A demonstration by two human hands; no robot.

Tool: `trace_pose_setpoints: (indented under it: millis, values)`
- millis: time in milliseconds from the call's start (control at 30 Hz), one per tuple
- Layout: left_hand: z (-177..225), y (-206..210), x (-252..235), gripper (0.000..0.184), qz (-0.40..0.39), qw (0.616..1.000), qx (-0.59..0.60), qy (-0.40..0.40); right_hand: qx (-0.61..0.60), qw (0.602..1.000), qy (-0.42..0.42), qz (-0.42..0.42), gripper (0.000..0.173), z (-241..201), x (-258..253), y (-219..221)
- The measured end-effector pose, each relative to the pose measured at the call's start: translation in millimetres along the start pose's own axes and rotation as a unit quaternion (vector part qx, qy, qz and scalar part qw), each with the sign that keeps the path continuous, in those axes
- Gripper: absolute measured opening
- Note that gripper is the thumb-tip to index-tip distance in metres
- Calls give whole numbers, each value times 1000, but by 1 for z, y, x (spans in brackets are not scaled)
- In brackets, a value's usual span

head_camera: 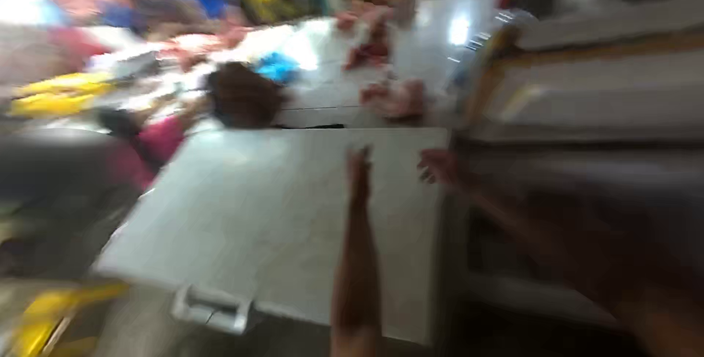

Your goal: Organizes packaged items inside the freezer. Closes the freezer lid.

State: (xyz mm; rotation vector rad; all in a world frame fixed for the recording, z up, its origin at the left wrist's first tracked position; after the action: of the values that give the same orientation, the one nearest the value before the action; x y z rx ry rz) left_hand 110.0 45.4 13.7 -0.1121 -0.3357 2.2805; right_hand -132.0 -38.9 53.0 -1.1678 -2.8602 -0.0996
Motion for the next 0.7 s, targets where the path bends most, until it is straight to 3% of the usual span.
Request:
trace_pose_setpoints:
  millis: [33, 167, 233, 333, 400, 500, 633, 700]
  values:
    - [-18, 13, 33, 65, -28, 1000, 10, 7, 30, 999, 25, 1, 43, 30, 49, -21]
    - [-53, 55, 157, 44, 13, 997, -66, -26, 130, 969, 208, 19, 47, 142, 269, -103]
    - [-56, 75, 206, 35, 22, 993, -113, -22, 139, 952, 255, 97, 47, 161, 357, -143]
    - [-42, 114, 243, 29, 19, 972, -230, 50, 167, 899, 323, 243, 43, 167, 436, -202]
    - [-32, 136, 245, 33, 7, 938, -324, 123, 175, 859, 356, 324, 44, 173, 462, -240]
    - [-25, 156, 232, 45, 39, 890, -432, 142, 195, 832, 339, 393, 45, 193, 463, -301]
    - [-27, 168, 222, 67, 86, 839, -533, 73, 263, 835, 294, 385, 39, 245, 404, -384]
    - [-28, 173, 223, 74, 96, 820, -562, 59, 330, 843, 249, 345, 50, 267, 362, -412]
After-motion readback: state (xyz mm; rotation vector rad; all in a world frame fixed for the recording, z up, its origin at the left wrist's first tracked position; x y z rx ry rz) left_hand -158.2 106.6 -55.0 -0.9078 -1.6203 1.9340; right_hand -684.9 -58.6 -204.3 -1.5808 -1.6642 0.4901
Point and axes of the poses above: each hand's wrist, its own x-axis away from the middle knuckle, its own y-axis out of the palm, z = x × y, the point moved 8 cm from there along -x, towards the middle knuckle, and after that the axes turned 14 degrees about -x, right-handed, at the moved point
